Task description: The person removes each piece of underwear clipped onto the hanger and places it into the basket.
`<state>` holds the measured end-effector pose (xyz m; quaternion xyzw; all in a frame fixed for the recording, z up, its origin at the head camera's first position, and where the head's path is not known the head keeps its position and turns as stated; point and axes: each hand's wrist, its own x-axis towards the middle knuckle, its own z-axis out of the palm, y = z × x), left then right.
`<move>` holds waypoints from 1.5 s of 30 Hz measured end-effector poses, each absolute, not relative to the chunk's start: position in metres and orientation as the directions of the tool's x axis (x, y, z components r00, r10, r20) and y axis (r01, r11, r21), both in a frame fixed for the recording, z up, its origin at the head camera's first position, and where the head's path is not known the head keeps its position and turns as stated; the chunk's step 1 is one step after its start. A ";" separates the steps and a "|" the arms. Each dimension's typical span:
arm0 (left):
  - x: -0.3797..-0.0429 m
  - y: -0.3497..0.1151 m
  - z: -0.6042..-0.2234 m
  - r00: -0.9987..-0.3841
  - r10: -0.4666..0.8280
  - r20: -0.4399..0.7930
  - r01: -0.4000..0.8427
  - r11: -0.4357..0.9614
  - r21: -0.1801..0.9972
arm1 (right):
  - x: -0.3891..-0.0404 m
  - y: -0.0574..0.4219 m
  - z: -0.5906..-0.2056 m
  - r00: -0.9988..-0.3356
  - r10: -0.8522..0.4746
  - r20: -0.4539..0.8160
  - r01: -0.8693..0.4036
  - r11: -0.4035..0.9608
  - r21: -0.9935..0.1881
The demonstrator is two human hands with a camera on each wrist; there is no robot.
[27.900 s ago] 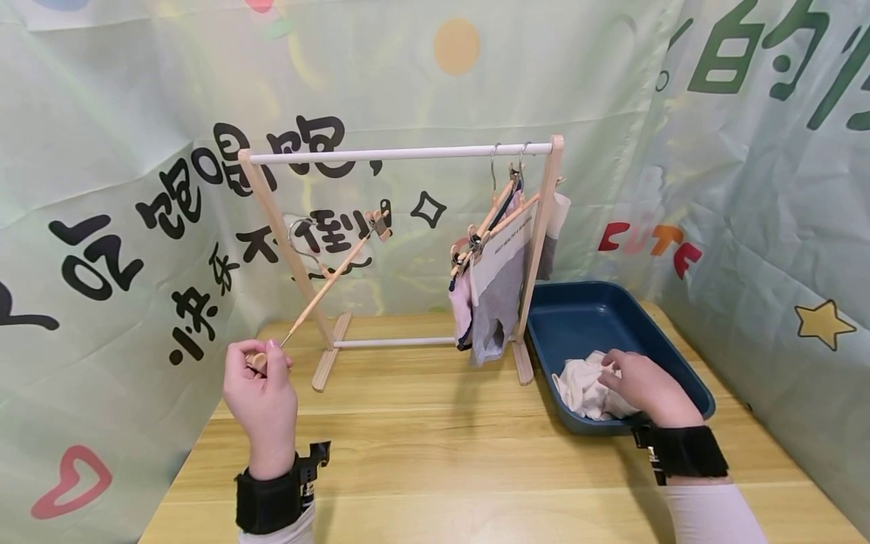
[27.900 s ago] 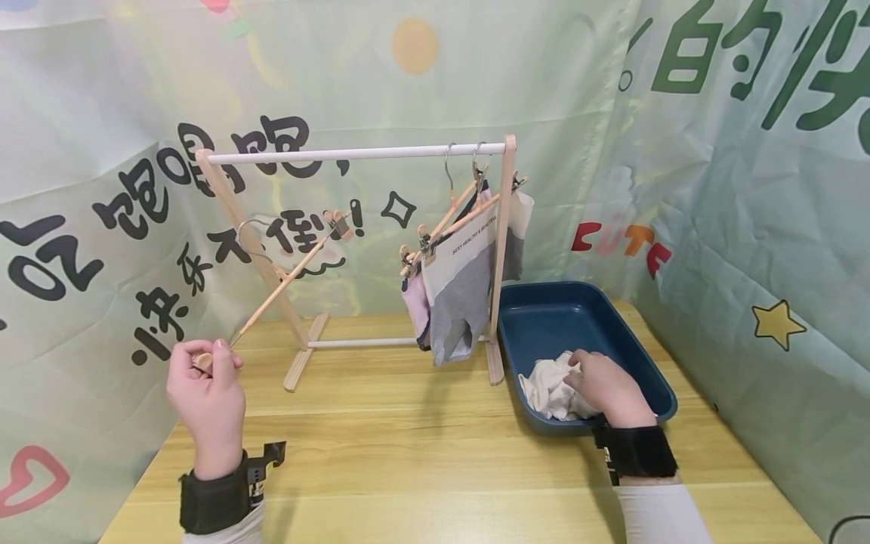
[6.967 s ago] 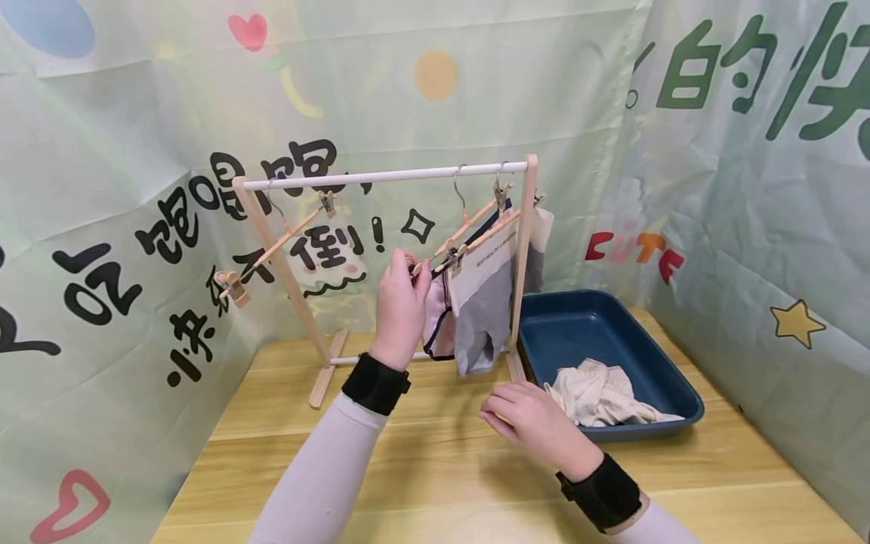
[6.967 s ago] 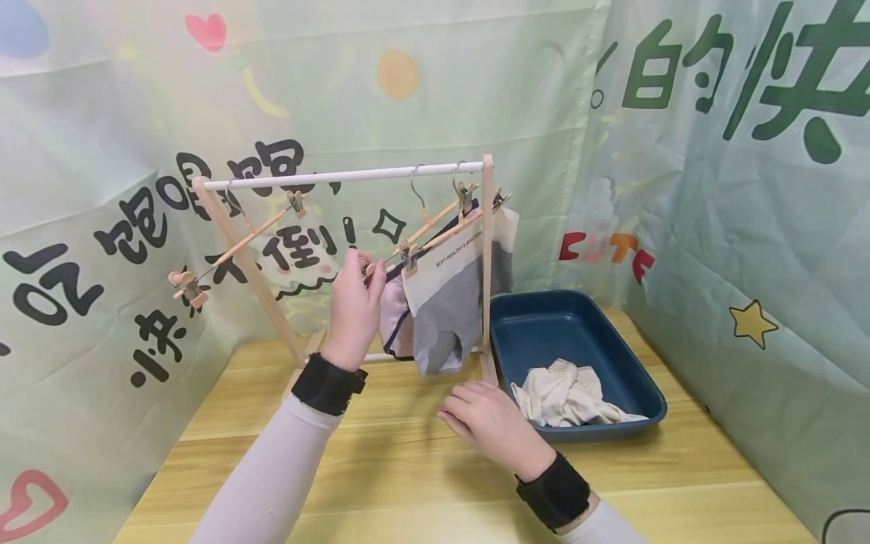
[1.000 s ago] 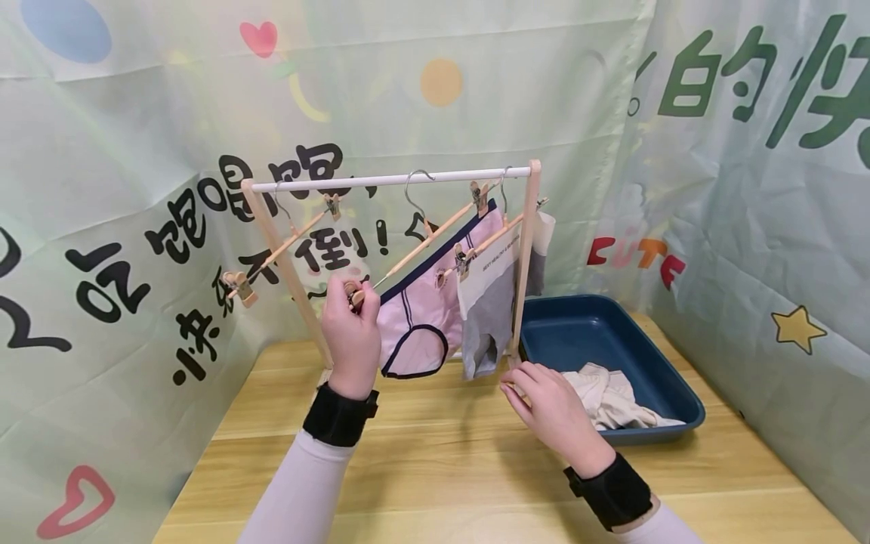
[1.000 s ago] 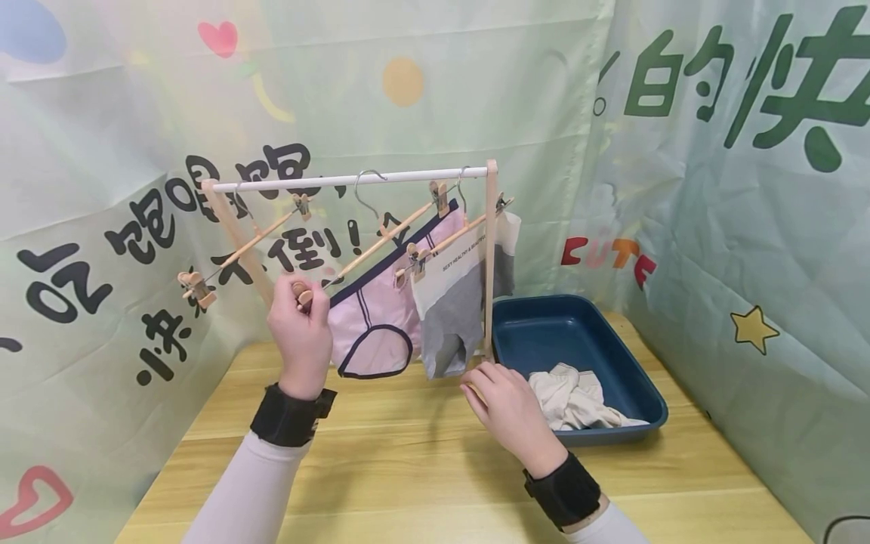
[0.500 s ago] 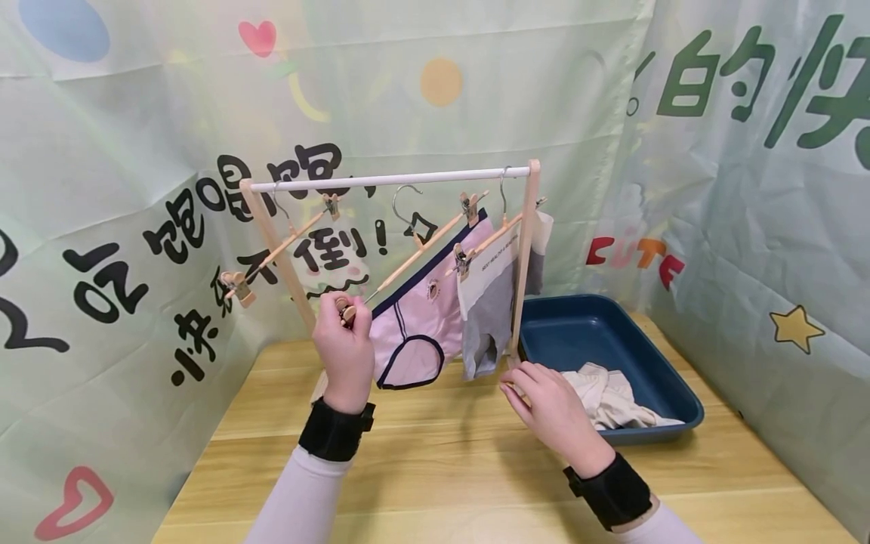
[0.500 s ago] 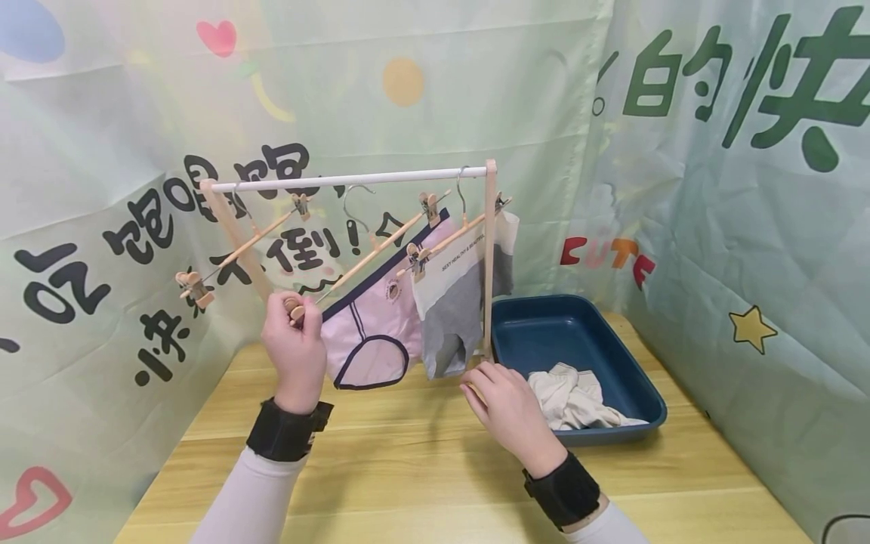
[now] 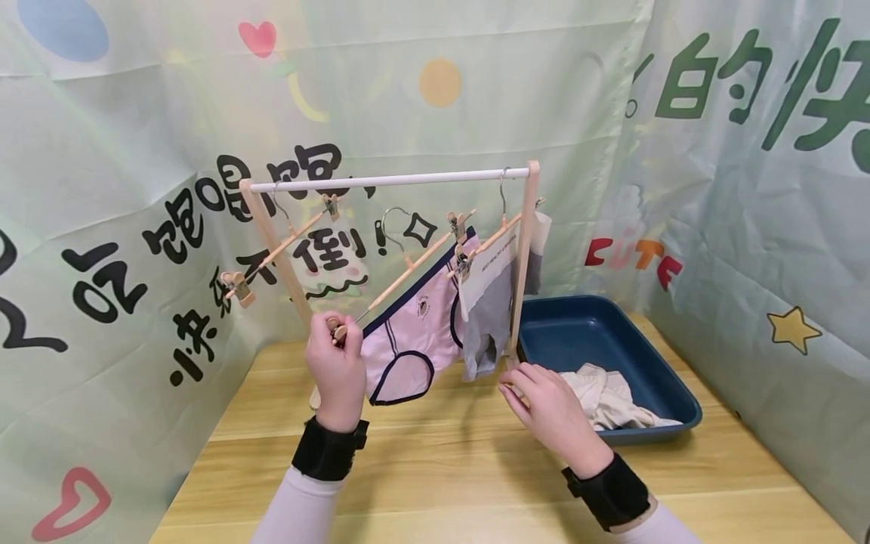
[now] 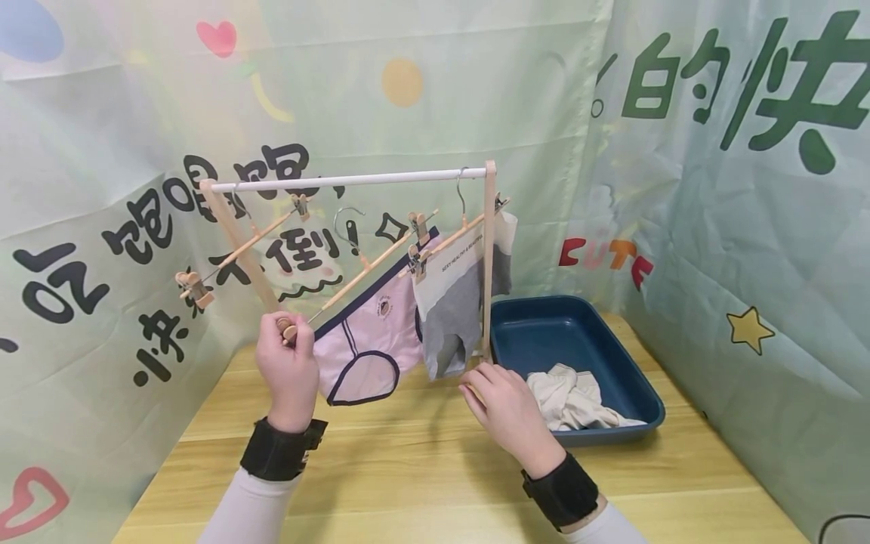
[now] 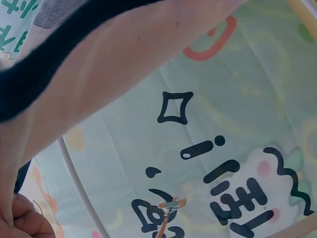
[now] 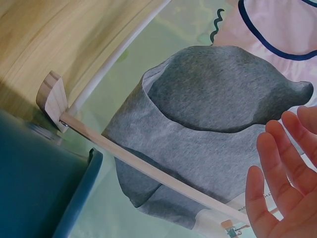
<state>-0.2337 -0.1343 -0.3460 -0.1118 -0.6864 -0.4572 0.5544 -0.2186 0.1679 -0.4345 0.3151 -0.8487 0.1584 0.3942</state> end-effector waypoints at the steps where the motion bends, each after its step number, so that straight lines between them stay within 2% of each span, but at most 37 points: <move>1: -0.233 -0.135 -0.348 -0.360 -0.356 0.862 0.659 0.558 0.505 | -0.219 0.168 -0.435 -0.491 -0.410 0.769 -0.659 0.752 -0.020; 20: -0.225 -0.148 -0.377 -0.345 -0.401 0.848 0.628 0.573 0.527 | -0.218 0.166 -0.436 -0.492 -0.407 0.770 -0.658 0.752 -0.023; 29: -0.220 -0.154 -0.387 -0.379 -0.430 0.820 0.612 0.548 0.570 | -0.219 0.166 -0.437 -0.492 -0.408 0.769 -0.659 0.752 -0.023; 45: -0.220 -0.169 -0.385 -0.396 -0.497 0.773 0.593 0.504 0.628 | -0.221 0.166 -0.438 -0.491 -0.414 0.767 -0.658 0.753 -0.015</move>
